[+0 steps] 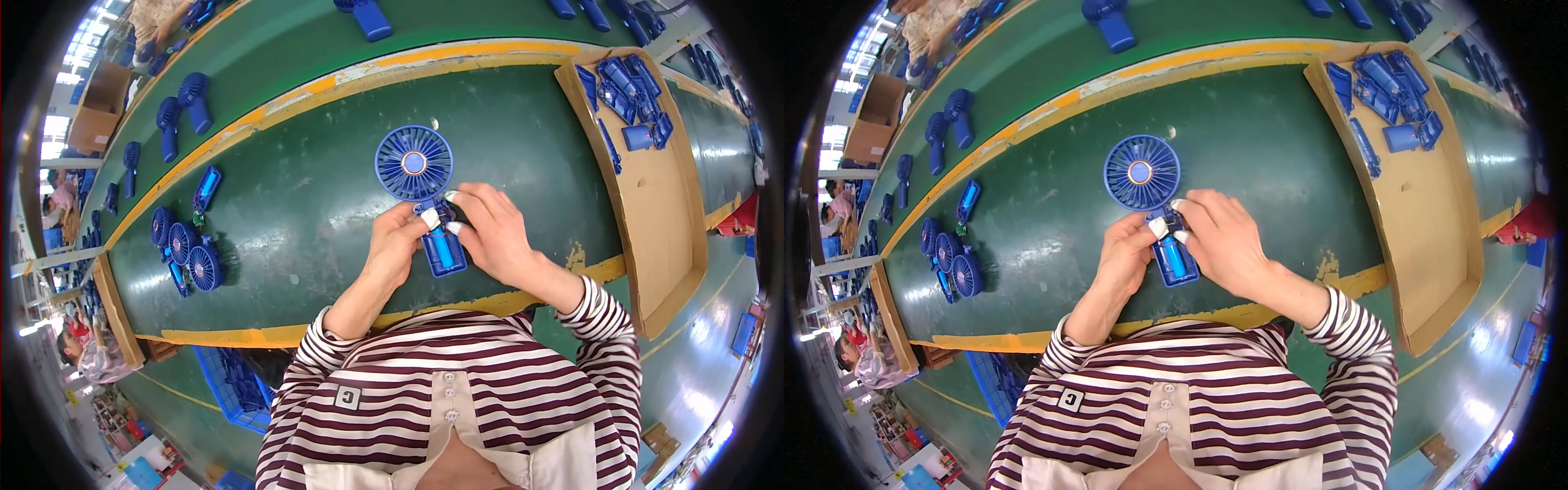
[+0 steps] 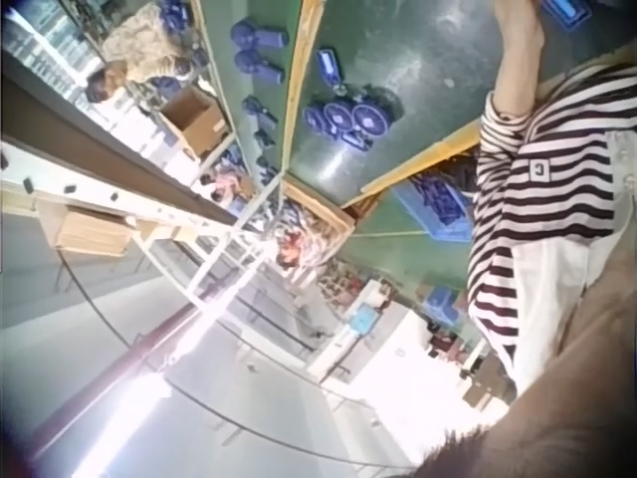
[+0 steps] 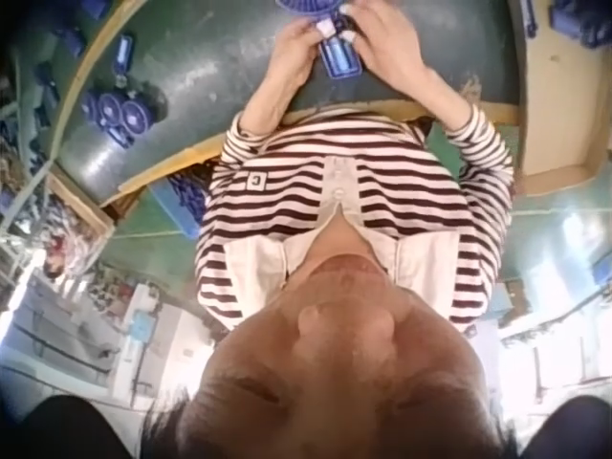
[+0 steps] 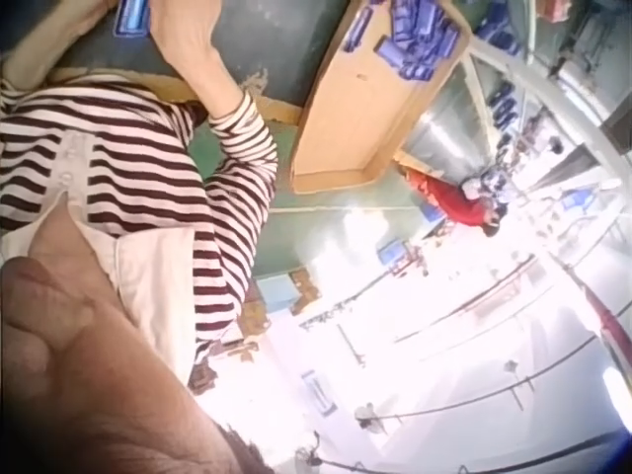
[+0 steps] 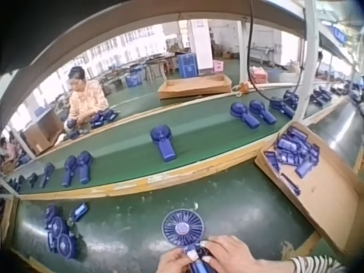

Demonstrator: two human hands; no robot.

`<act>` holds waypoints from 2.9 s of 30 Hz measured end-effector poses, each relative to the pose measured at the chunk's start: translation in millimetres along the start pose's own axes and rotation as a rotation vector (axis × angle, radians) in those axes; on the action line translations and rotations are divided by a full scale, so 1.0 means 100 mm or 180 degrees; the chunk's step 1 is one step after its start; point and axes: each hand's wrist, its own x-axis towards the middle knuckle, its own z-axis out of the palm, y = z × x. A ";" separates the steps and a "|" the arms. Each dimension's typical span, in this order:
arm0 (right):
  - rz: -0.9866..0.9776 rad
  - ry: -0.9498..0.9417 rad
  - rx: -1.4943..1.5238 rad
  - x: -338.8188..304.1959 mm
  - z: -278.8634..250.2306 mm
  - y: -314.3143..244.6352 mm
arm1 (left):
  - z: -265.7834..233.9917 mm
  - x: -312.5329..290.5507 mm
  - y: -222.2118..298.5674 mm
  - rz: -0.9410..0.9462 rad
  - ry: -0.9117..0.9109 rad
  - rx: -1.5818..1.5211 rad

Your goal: The person assembles portable fans on a conveyor line, fitting the internal components and wires into the fan bodies, snapping on the plastic covers, testing the fans, and placing the assembled fans onto the conveyor belt.

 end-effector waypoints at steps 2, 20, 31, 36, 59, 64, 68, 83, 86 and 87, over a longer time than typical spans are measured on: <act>0.0138 0.0160 0.0307 -0.14 -0.01 0.01 | 0.01 -0.02 0.07 0.0124 -0.0061 -0.0045; -0.0707 0.0014 -0.0256 -0.23 0.11 -0.08 | -0.03 -0.08 0.08 0.0479 -0.0096 -0.0153; -0.1494 -0.1013 -0.0976 -0.14 -0.18 -0.01 | 0.00 -0.07 -0.03 0.0592 -0.0123 0.0270; -0.0927 -0.1152 0.0137 -0.12 -0.36 0.11 | 0.06 -0.03 0.01 0.0212 0.0147 0.0087; 0.3472 -0.0756 -0.2608 -0.45 -1.85 2.51 | 0.07 0.02 0.07 -0.0173 -0.0027 -0.0059; 0.3960 -0.0567 -0.2267 -0.34 -1.98 2.09 | 0.03 0.00 0.13 -0.0278 -0.0118 0.0025; 0.3854 0.0333 -0.2334 -0.46 -1.86 1.99 | 0.03 0.03 0.06 -0.0260 -0.0045 0.0051; 0.0956 -0.0163 -0.0136 -0.14 -0.39 -0.46 | 0.03 -0.02 0.05 -0.0268 0.0095 -0.0123; 0.0869 -0.0265 -0.0244 -0.10 -0.24 -0.51 | -0.02 -0.02 0.05 -0.0321 0.0070 -0.0612; 0.0854 -0.0278 -0.0245 -0.08 -0.21 -0.52 | 0.00 -0.04 0.05 -0.0277 0.0046 -0.0587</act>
